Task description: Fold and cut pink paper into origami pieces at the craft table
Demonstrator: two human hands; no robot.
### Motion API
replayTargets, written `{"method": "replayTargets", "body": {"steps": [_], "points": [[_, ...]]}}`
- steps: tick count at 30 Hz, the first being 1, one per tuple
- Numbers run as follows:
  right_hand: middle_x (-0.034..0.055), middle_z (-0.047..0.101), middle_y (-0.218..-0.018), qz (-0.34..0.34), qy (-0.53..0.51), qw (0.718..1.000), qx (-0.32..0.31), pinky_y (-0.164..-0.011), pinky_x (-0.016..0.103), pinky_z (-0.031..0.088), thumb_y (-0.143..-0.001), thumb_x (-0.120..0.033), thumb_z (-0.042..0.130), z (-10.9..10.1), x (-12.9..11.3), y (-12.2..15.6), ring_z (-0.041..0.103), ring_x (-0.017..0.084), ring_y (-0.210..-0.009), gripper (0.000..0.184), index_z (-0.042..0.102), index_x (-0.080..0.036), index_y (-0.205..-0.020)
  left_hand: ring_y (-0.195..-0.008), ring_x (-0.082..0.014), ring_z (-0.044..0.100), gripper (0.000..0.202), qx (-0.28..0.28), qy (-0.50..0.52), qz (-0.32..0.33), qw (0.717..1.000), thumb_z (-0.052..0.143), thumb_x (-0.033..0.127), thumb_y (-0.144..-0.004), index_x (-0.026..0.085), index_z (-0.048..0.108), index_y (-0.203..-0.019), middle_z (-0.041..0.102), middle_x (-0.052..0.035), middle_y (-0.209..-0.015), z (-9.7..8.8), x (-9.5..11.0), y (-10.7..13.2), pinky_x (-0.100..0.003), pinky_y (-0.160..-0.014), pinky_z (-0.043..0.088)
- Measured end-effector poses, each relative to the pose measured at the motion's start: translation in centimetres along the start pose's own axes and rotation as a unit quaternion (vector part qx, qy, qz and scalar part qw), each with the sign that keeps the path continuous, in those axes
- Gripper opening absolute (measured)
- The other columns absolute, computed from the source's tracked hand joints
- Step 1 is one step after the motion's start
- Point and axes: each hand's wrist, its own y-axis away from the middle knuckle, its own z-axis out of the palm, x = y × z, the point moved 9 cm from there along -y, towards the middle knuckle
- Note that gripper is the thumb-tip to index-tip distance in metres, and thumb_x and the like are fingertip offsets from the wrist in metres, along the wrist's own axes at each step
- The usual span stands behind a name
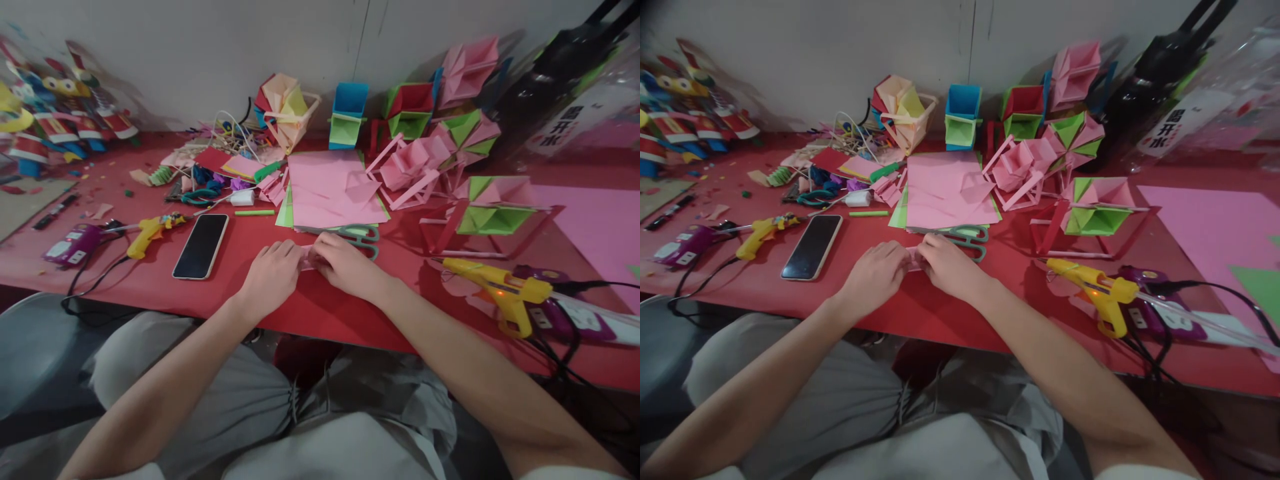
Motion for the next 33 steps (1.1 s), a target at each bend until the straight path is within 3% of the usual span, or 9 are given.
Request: {"method": "replayTargets", "body": {"steps": [5,10,15,22,27,33], "points": [[0.0082,0.057,-0.095,0.009,-0.005,1.000,0.005,-0.080,0.033,0.043,-0.084,0.002,0.054,0.1,0.3,0.0,0.053,0.021,-0.089,0.019,0.061,-0.014,-0.090,-0.102,-0.0293,0.062,0.030,0.003,-0.093,0.054,0.994,0.041,0.008,-0.096,0.014,0.068,-0.106,0.069,-0.0131,-0.112,-0.3,2.6,1.4,-0.043,-0.081,0.048],[0.0087,0.060,-0.090,0.006,0.043,0.999,-0.014,-0.081,0.035,0.042,-0.094,-0.009,0.054,0.3,-0.3,0.0,0.052,0.021,-0.086,0.015,0.065,-0.013,-0.086,-0.099,-0.0292,0.065,0.035,-0.030,-0.103,0.051,0.993,0.048,0.006,-0.090,0.009,0.068,-0.118,0.071,-0.0139,-0.108,0.2,3.9,2.5,-0.043,-0.081,0.047],[0.0114,0.065,-0.100,-0.021,0.108,0.991,-0.074,-0.085,0.038,0.041,-0.087,-0.009,0.059,0.3,-1.7,0.9,0.052,0.025,-0.095,0.019,0.075,-0.014,-0.095,-0.099,-0.0298,0.064,0.034,-0.035,-0.106,0.053,0.992,0.051,0.006,-0.086,0.011,0.069,-0.114,0.069,-0.0151,-0.113,0.3,4.0,2.8,-0.043,-0.079,0.044],[0.0140,0.065,-0.105,-0.012,0.181,0.975,-0.132,-0.083,0.042,0.039,-0.087,-0.012,0.058,-0.1,-1.8,1.6,0.053,0.028,-0.100,0.033,0.079,-0.018,-0.112,-0.101,-0.0299,0.063,0.048,-0.042,-0.113,0.064,0.991,0.049,0.006,-0.085,0.011,0.063,-0.131,0.068,-0.0150,-0.120,0.3,3.4,3.2,-0.044,-0.080,0.042],[0.0105,0.066,-0.097,0.009,0.164,0.976,-0.140,-0.081,0.039,0.037,-0.084,-0.011,0.060,-0.8,-1.1,1.5,0.055,0.025,-0.093,0.032,0.081,-0.023,-0.104,-0.104,-0.0296,0.062,0.050,-0.045,-0.099,0.062,0.992,0.050,0.004,-0.083,0.014,0.064,-0.130,0.068,-0.0132,-0.123,0.1,3.0,3.2,-0.046,-0.089,0.042],[0.0081,0.065,-0.089,0.032,0.154,0.977,-0.145,-0.079,0.038,0.034,-0.085,-0.012,0.059,-1.1,-0.7,1.7,0.055,0.023,-0.088,0.031,0.083,-0.025,-0.102,-0.103,-0.0296,0.061,0.052,-0.058,-0.097,0.066,0.991,0.049,0.005,-0.082,0.012,0.063,-0.131,0.067,-0.0127,-0.126,0.4,2.9,3.3,-0.045,-0.086,0.044]]}}
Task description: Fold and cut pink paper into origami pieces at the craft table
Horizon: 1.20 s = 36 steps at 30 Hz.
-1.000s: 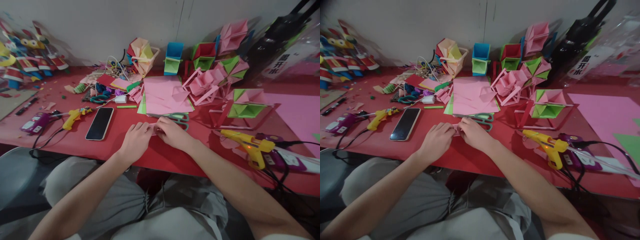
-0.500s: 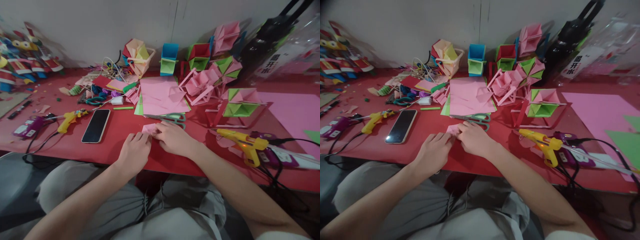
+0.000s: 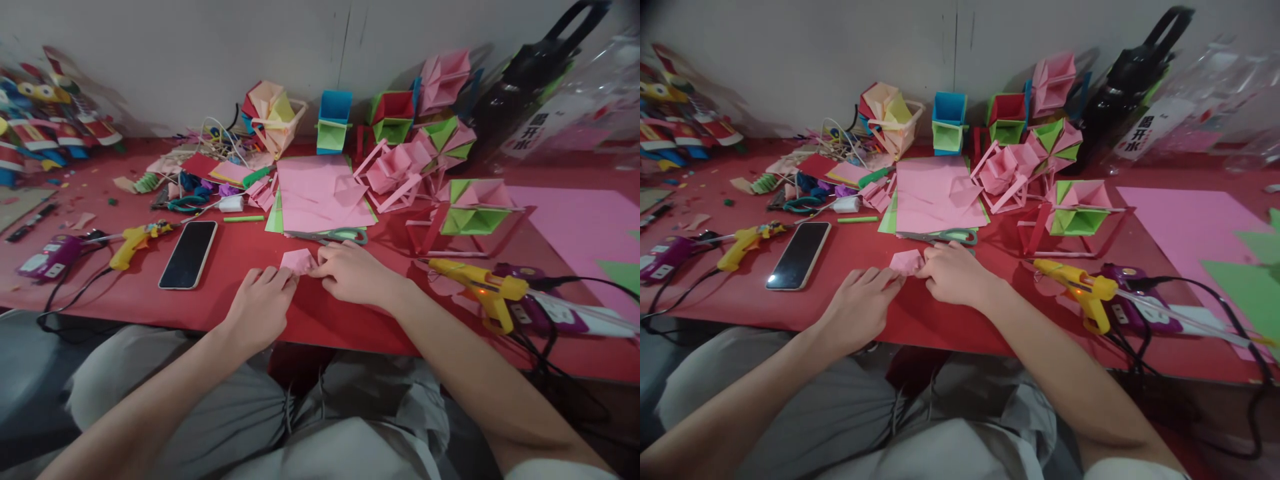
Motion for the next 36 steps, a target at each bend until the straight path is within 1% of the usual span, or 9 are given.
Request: {"method": "replayTargets", "body": {"steps": [4,8,11,17,21,24,27,31,36], "points": [[0.0076,0.066,-0.088,0.008,-0.016,1.000,0.020,-0.079,0.038,0.034,-0.084,-0.012,0.061,-0.3,1.0,0.3,0.055,0.022,-0.086,0.029,0.084,-0.024,-0.096,-0.103,-0.0288,0.062,0.050,0.003,-0.004,-0.002,1.000,0.048,0.007,-0.084,0.014,0.062,-0.132,0.067,-0.0135,-0.126,-0.1,0.0,0.0,-0.045,-0.087,0.045],[0.0059,0.067,-0.093,0.010,-0.065,0.996,0.066,-0.079,0.036,0.036,-0.083,-0.009,0.058,-0.8,2.2,0.4,0.057,0.021,-0.088,0.036,0.082,-0.027,-0.103,-0.102,-0.0286,0.062,0.049,-0.004,-0.002,-0.003,1.000,0.048,0.006,-0.084,0.015,0.062,-0.131,0.068,-0.0141,-0.126,0.2,0.1,0.0,-0.045,-0.085,0.045],[0.0059,0.067,-0.097,-0.013,-0.106,0.989,0.099,-0.079,0.034,0.038,-0.084,-0.009,0.056,-1.3,1.9,0.3,0.058,0.020,-0.088,0.038,0.081,-0.026,-0.108,-0.104,-0.0297,0.062,0.054,-0.006,0.007,-0.004,1.000,0.046,0.005,-0.085,0.013,0.057,-0.137,0.066,-0.0141,-0.130,0.4,-0.1,0.0,-0.045,-0.083,0.045],[0.0071,0.065,-0.093,-0.001,-0.077,0.996,0.040,-0.082,0.037,0.038,-0.086,-0.013,0.059,-0.1,1.2,-0.1,0.057,0.021,-0.089,0.029,0.082,-0.023,-0.101,-0.102,-0.0289,0.062,0.054,-0.017,0.010,-0.007,1.000,0.047,0.004,-0.084,0.013,0.058,-0.136,0.067,-0.0130,-0.128,0.4,-0.1,0.0,-0.044,-0.082,0.044],[0.0076,0.065,-0.093,0.004,-0.078,0.996,0.047,-0.081,0.036,0.038,-0.087,-0.014,0.059,-0.2,1.4,-0.1,0.058,0.021,-0.088,0.027,0.082,-0.022,-0.098,-0.101,-0.0296,0.063,0.043,-0.007,0.024,-0.013,1.000,0.046,0.010,-0.092,0.014,0.060,-0.133,0.068,-0.0125,-0.122,0.0,-0.2,-0.3,-0.046,-0.082,0.045],[0.0082,0.066,-0.096,0.008,-0.098,0.992,0.073,-0.078,0.034,0.040,-0.088,-0.018,0.062,-0.6,1.9,-0.1,0.059,0.021,-0.089,0.025,0.080,-0.022,-0.104,-0.101,-0.0296,0.064,0.035,0.015,0.044,-0.017,0.999,0.043,0.018,-0.100,0.016,0.063,-0.129,0.070,-0.0120,-0.115,0.0,-0.7,-0.6,-0.046,-0.083,0.047],[0.0082,0.066,-0.101,0.009,-0.116,0.990,0.079,-0.077,0.033,0.041,-0.086,-0.023,0.068,-0.7,2.4,-0.1,0.060,0.022,-0.091,0.024,0.078,-0.022,-0.108,-0.107,-0.0294,0.064,0.030,0.059,0.081,-0.015,0.995,0.046,0.020,-0.101,0.018,0.066,-0.123,0.070,-0.0114,-0.112,0.1,-1.6,-0.7,-0.046,-0.087,0.049],[0.0077,0.065,-0.099,0.012,-0.113,0.990,0.078,-0.077,0.032,0.041,-0.085,-0.023,0.069,-0.5,2.6,-0.3,0.061,0.022,-0.091,0.023,0.077,-0.022,-0.107,-0.120,-0.0274,0.063,0.025,0.141,0.158,0.004,0.977,0.050,0.017,-0.100,0.017,0.069,-0.116,0.069,-0.0115,-0.125,0.3,-2.5,-0.8,-0.044,-0.099,0.051],[0.0068,0.067,-0.093,0.019,-0.130,0.986,0.104,-0.074,0.030,0.041,-0.089,-0.025,0.065,-1.0,2.7,-0.3,0.062,0.021,-0.090,0.020,0.077,-0.021,-0.105,-0.108,-0.0254,0.071,0.024,0.172,0.203,0.015,0.964,0.051,0.018,-0.101,0.019,0.071,-0.114,0.077,-0.0070,-0.113,0.7,-3.3,-1.2,-0.041,-0.092,0.056]]}}
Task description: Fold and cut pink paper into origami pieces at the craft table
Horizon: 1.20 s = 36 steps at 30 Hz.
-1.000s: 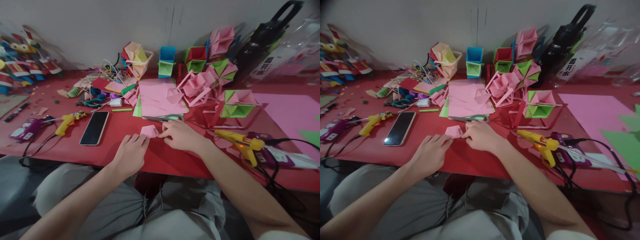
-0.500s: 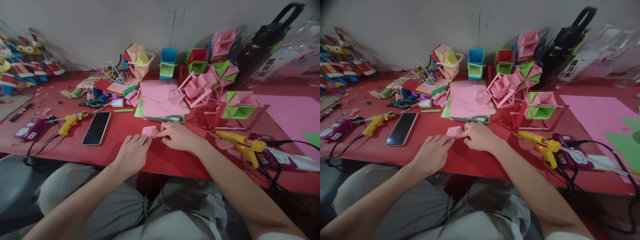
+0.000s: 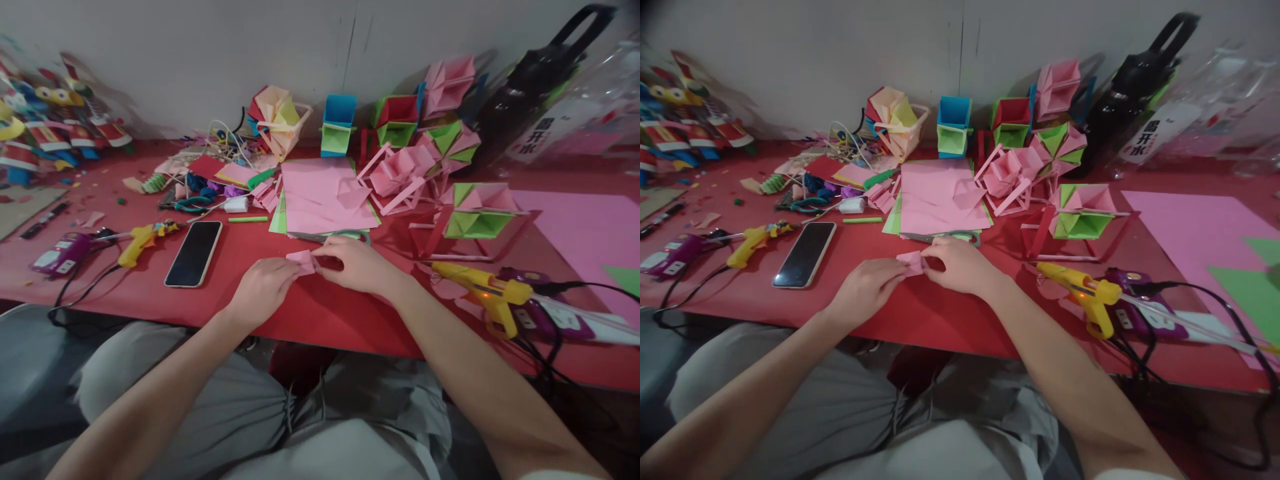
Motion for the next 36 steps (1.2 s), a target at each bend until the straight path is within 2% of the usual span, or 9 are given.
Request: {"method": "replayTargets", "body": {"steps": [7,10,12,14,17,22,26,32,36], "points": [[0.0067,0.072,-0.097,0.012,-0.029,0.998,0.054,-0.076,0.030,0.043,-0.088,-0.027,0.067,-1.0,0.8,0.0,0.062,0.018,-0.084,0.022,0.076,-0.018,-0.105,-0.093,-0.0240,0.075,0.026,-0.007,-0.005,-0.042,0.999,0.054,0.020,-0.099,0.020,0.073,-0.117,0.079,-0.0081,-0.107,-0.4,-1.0,-0.2,-0.036,-0.081,0.058],[0.0047,0.071,-0.088,0.017,-0.032,0.998,0.057,-0.073,0.029,0.041,-0.088,-0.028,0.066,-1.2,0.9,0.0,0.062,0.017,-0.080,0.013,0.075,-0.018,-0.087,-0.090,-0.0229,0.075,0.028,-0.005,-0.025,-0.054,0.998,0.054,0.016,-0.097,0.019,0.074,-0.116,0.080,-0.0085,-0.102,-0.6,-1.2,-0.4,-0.034,-0.079,0.057],[0.0028,0.067,-0.075,0.029,-0.025,0.998,0.044,-0.069,0.029,0.038,-0.088,-0.028,0.065,-1.2,1.0,0.0,0.059,0.016,-0.074,0.020,0.069,-0.018,-0.071,-0.085,-0.0223,0.074,0.024,-0.004,-0.043,-0.052,0.998,0.056,0.021,-0.098,0.020,0.076,-0.111,0.080,-0.0081,-0.097,-0.7,-1.0,-0.5,-0.033,-0.077,0.056],[0.0014,0.062,-0.067,0.036,-0.014,0.999,0.032,-0.065,0.029,0.035,-0.087,-0.029,0.064,-1.1,1.0,0.0,0.055,0.014,-0.067,0.028,0.061,-0.018,-0.062,-0.081,-0.0227,0.073,0.019,-0.005,-0.059,-0.054,0.997,0.062,0.029,-0.096,0.020,0.078,-0.104,0.079,-0.0073,-0.092,-0.7,-0.8,-0.7,-0.033,-0.074,0.055],[0.0006,0.059,-0.065,0.036,-0.002,0.999,0.025,-0.063,0.029,0.031,-0.087,-0.030,0.064,-1.0,0.8,-0.1,0.050,0.013,-0.064,0.031,0.054,-0.019,-0.059,-0.078,-0.0223,0.071,0.017,-0.010,-0.077,-0.053,0.996,0.067,0.033,-0.094,0.021,0.079,-0.099,0.078,-0.0059,-0.086,-0.6,-0.7,-0.9,-0.033,-0.073,0.052],[-0.0010,0.051,-0.059,0.042,0.017,0.999,0.019,-0.060,0.030,0.027,-0.090,-0.035,0.060,-0.7,0.9,-0.1,0.043,0.012,-0.060,0.043,0.042,-0.019,-0.055,-0.077,-0.0206,0.071,0.022,-0.011,-0.085,-0.041,0.995,0.060,0.033,-0.099,0.022,0.078,-0.101,0.079,-0.0053,-0.086,-0.5,-0.6,-1.0,-0.033,-0.076,0.051],[-0.0007,0.052,-0.058,0.051,0.018,0.999,0.004,-0.060,0.030,0.027,-0.093,-0.041,0.058,-0.6,1.0,-0.1,0.043,0.012,-0.058,0.045,0.047,-0.019,-0.056,-0.078,-0.0212,0.072,0.024,-0.018,-0.078,-0.069,0.994,0.059,0.036,-0.099,0.024,0.079,-0.101,0.079,-0.0050,-0.086,-0.7,-1.2,-1.1,-0.031,-0.074,0.051],[0.0041,0.069,-0.077,0.016,-0.002,0.998,-0.056,-0.063,0.029,0.031,-0.091,-0.040,0.065,0.3,0.0,0.0,0.056,0.015,-0.069,0.031,0.068,-0.018,-0.070,-0.084,-0.0207,0.073,0.020,-0.043,-0.051,-0.118,0.991,0.060,0.027,-0.096,0.026,0.080,-0.101,0.080,-0.0032,-0.092,-0.7,-2.0,-1.4,-0.028,-0.072,0.049],[0.0043,0.072,-0.082,0.010,-0.002,0.998,-0.062,-0.065,0.029,0.033,-0.090,-0.037,0.068,0.5,-0.1,-0.1,0.060,0.016,-0.073,0.024,0.072,-0.018,-0.076,-0.076,-0.0210,0.071,0.024,-0.039,-0.075,-0.113,0.990,0.064,0.041,-0.094,0.024,0.080,-0.094,0.078,-0.0048,-0.080,-0.9,-1.7,-1.4,-0.028,-0.068,0.046]]}}
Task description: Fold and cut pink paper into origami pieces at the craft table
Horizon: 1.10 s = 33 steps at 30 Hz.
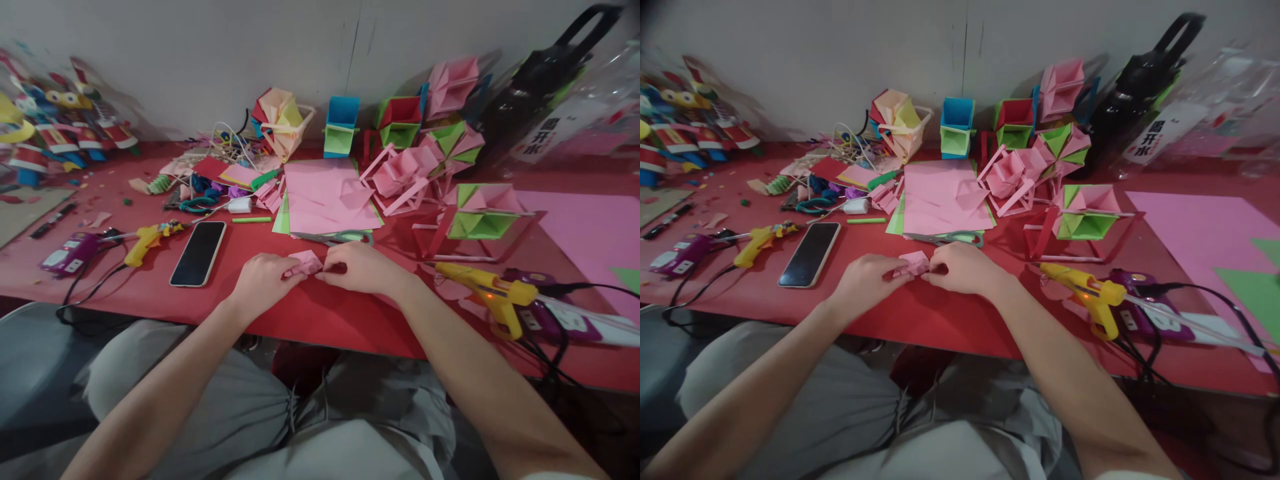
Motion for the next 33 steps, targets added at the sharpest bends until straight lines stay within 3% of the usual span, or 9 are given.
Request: {"method": "replayTargets", "body": {"steps": [5,14,17,20,24,28,33], "points": [[0.0051,0.072,-0.082,-0.009,0.003,1.000,0.013,-0.066,0.029,0.035,-0.091,-0.033,0.066,-0.2,0.0,-0.1,0.060,0.016,-0.073,0.022,0.074,-0.018,-0.077,-0.072,-0.0195,0.069,0.029,0.018,0.001,0.009,1.000,0.060,0.044,-0.097,0.024,0.081,-0.095,0.077,-0.0049,-0.077,-0.2,0.2,0.1,-0.028,-0.066,0.045],[0.0045,0.072,-0.083,0.009,-0.002,1.000,0.015,-0.066,0.030,0.036,-0.092,-0.033,0.065,-0.3,0.5,0.0,0.060,0.017,-0.076,0.022,0.074,-0.019,-0.077,-0.073,-0.0201,0.071,0.024,0.039,0.004,0.021,0.999,0.058,0.034,-0.096,0.024,0.078,-0.106,0.078,-0.0047,-0.081,-0.5,0.4,0.2,-0.028,-0.066,0.050],[0.0044,0.070,-0.081,0.018,0.005,0.999,0.033,-0.064,0.029,0.034,-0.093,-0.037,0.065,-0.4,0.3,0.0,0.058,0.016,-0.074,0.026,0.074,-0.018,-0.078,-0.070,-0.0196,0.071,0.030,0.060,-0.018,0.024,0.998,0.055,0.027,-0.095,0.023,0.072,-0.119,0.077,-0.0046,-0.079,-0.5,0.8,0.4,-0.028,-0.064,0.049],[0.0043,0.067,-0.077,0.032,-0.003,0.998,0.058,-0.062,0.029,0.031,-0.094,-0.046,0.062,-0.3,0.1,-0.2,0.056,0.015,-0.071,0.037,0.072,-0.017,-0.073,-0.067,-0.0196,0.070,0.032,0.072,-0.047,0.024,0.996,0.055,0.022,-0.092,0.021,0.071,-0.119,0.075,-0.0037,-0.075,-0.3,1.4,0.3,-0.027,-0.058,0.046],[0.0041,0.066,-0.076,0.069,0.002,0.994,0.089,-0.060,0.029,0.028,-0.095,-0.044,0.058,0.1,0.0,-0.4,0.054,0.014,-0.070,0.041,0.066,-0.018,-0.065,-0.071,-0.0203,0.072,0.031,0.083,-0.051,0.006,0.995,0.057,0.019,-0.088,0.022,0.071,-0.116,0.077,-0.0033,-0.081,-0.4,1.6,0.2,-0.027,-0.054,0.042],[0.0042,0.066,-0.074,0.116,0.010,0.986,0.115,-0.056,0.029,0.024,-0.092,-0.044,0.058,0.3,0.3,-0.5,0.054,0.015,-0.069,0.040,0.061,-0.018,-0.061,-0.070,-0.0189,0.072,0.022,0.086,-0.058,0.001,0.995,0.054,0.021,-0.094,0.021,0.073,-0.105,0.078,-0.0043,-0.082,-0.4,1.5,0.0,-0.026,-0.052,0.040],[0.0011,0.052,-0.056,0.172,-0.066,0.966,0.181,-0.053,0.029,0.023,-0.086,-0.054,0.060,-0.3,1.2,-0.1,0.043,0.012,-0.055,0.050,0.051,-0.019,-0.052,-0.070,-0.0145,0.073,0.025,0.165,-0.065,0.050,0.983,0.050,0.022,-0.100,0.018,0.072,-0.111,0.080,-0.0064,-0.089,-1.7,2.2,0.3,-0.022,-0.055,0.044]]}}
